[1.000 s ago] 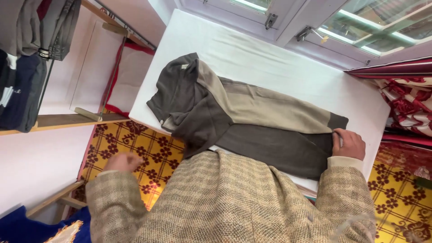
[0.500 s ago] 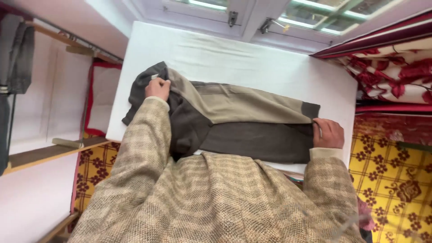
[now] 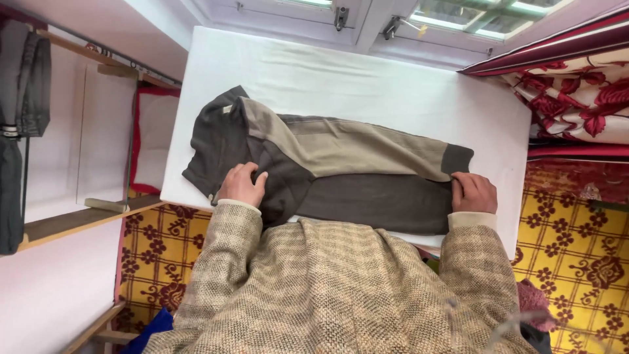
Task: Folding a beige and brown sweater on a flat surface and then placing it on a nearby shelf.
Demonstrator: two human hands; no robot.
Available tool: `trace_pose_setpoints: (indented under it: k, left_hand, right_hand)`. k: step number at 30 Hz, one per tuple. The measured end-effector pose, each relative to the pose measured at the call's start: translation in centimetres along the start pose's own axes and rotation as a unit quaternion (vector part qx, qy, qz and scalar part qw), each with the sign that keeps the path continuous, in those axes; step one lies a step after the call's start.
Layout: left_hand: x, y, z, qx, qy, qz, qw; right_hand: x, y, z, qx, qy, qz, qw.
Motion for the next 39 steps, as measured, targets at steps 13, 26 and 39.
trace_pose_setpoints:
  k: [13,26,39]
  left_hand:
    - [2.5,-6.1,-4.8,0.142,-0.045,0.054,0.987]
    - [-16.4,-1.3,-5.0,0.129,-0.109,0.011,0.986]
    - [-18.9,-4.4,-1.9,-0.026,-0.052,0.159,0.986]
  right_hand:
    - [-0.4,-2.9,-1.4,-0.015,0.027,-0.056,0.998]
    - [-4.9,0.0,1.7,-0.039,0.204,-0.122,0.97]
    - [-3.6,5.1,6.0,0.161,0.081,0.001,0.984]
Point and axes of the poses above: each hand's wrist, its own x-axis away from the middle knuckle, its own y-axis out of the palm, z = x × y, the point moved 10 cm from there along -x, towards the middle knuckle, and after that the axes turned 9 degrees about -x, right-handed, at the moved point
